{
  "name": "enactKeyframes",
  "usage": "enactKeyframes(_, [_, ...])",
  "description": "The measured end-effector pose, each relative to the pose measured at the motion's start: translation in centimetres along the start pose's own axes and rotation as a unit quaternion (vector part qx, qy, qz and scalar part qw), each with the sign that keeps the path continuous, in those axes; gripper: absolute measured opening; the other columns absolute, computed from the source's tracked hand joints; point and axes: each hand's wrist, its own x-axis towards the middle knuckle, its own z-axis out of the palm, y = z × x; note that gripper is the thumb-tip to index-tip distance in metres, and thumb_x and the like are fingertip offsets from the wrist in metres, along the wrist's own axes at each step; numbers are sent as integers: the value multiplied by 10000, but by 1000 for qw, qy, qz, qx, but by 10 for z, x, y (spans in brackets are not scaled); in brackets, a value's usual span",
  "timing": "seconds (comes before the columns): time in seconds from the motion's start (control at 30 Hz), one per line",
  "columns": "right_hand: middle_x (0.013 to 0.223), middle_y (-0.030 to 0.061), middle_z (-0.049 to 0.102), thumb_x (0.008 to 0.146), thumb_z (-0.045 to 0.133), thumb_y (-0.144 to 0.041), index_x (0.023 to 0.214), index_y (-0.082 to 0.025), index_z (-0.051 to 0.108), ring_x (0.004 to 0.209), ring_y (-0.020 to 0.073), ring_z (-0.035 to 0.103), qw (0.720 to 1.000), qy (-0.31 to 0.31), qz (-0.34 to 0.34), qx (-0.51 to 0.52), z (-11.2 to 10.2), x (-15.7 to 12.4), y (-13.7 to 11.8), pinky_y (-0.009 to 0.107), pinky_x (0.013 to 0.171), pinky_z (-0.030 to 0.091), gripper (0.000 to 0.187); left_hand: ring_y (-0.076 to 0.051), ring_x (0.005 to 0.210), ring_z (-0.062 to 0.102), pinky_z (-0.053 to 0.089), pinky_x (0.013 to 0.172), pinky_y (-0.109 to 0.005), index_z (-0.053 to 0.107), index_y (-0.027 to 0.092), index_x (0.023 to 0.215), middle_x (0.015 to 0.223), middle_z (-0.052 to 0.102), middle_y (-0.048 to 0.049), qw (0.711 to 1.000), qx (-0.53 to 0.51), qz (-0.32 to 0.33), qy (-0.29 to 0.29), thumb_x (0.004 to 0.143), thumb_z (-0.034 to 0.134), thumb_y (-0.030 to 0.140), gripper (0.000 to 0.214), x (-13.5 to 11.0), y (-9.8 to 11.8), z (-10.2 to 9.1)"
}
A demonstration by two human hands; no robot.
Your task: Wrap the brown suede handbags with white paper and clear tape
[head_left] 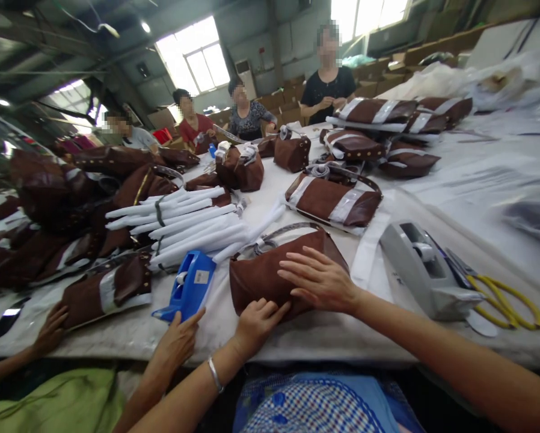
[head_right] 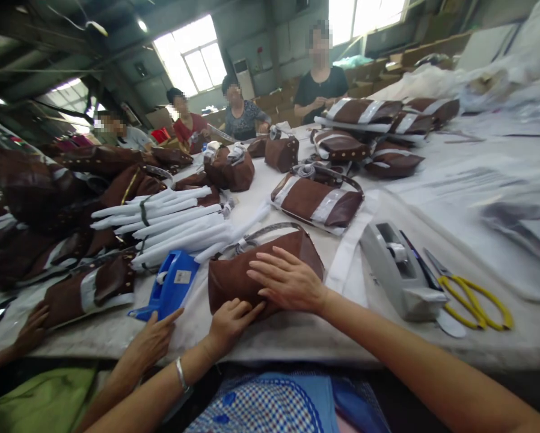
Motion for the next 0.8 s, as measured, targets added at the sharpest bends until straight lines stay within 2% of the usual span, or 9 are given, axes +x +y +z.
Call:
enactKeyframes(0.13, [1570,120,402,968,558,-437,1522,-204,380,1466,313,333,997,-79,-14,-16,46,-11,3,552,1183,291,627,-128,651,520,362,602,-306,553,309,1363,755,602,23,999,-3,-42,16,983,517,169,406,-3,12,9])
enactKeyframes(0.23, [1569,96,407,971,559,-396,1518,-223,393,1465,311,334,996,-88,-1,-32,56,-22,3,543,1207,239,598,-132,646,526,355,593,-308,590,331,1327,760,624,20,993,-63,-100,26,942,542,133,436,-3,22,8])
enactKeyframes(0.33, [1539,72,457,971,559,-370,1497,-241,433,1449,292,366,996,-88,3,-31,55,-24,4,519,1223,208,556,-159,716,577,404,622,-322,631,340,1278,836,676,5,970,-182,-157,-18,839,627,172,470,6,25,-15])
enactKeyframes(0.4, [1522,58,482,969,561,-364,1481,-259,457,1440,286,382,995,-92,7,-24,56,-23,5,511,1228,200,533,-172,775,622,466,677,-332,670,338,1215,898,710,7,936,-290,-187,-61,797,684,267,424,17,22,-38])
enactKeyframes(0.47, [1519,55,486,967,563,-365,1474,-262,469,1442,286,380,995,-100,11,-21,58,-23,7,507,1233,185,526,-157,842,666,521,759,-304,668,319,1224,972,738,2,900,-368,-222,-66,868,632,291,359,31,15,-59])
enactKeyframes(0.53, [1519,62,485,966,562,-362,1470,-246,475,1451,288,365,994,-106,9,-21,60,-23,8,503,1238,166,524,-162,1040,669,521,934,-307,607,293,1323,1148,726,-33,906,-339,-253,-28,957,504,231,386,44,5,-66])
enactKeyframes(0.6, [1511,71,495,969,552,-353,1465,-222,483,1453,285,362,994,-109,7,-19,61,-22,8,497,1243,154,517,-225,1307,544,416,1122,-438,490,271,1442,1396,604,-79,935,-228,-271,7,980,452,207,468,51,-3,-57])
enactKeyframes(0.67, [1487,78,523,971,539,-350,1456,-211,494,1439,281,388,994,-105,18,-15,60,-21,7,496,1243,168,506,-317,1469,337,296,1179,-582,368,236,1520,1571,398,-132,948,-122,-294,25,963,517,279,577,52,-7,-37])
enactKeyframes(0.8, [1475,97,534,962,550,-358,1463,-201,483,1413,296,428,993,-116,30,-17,60,-20,6,511,1225,227,529,-383,1525,139,254,1175,-626,249,191,1564,1649,177,-191,923,-47,-373,81,906,617,429,791,43,-2,6])
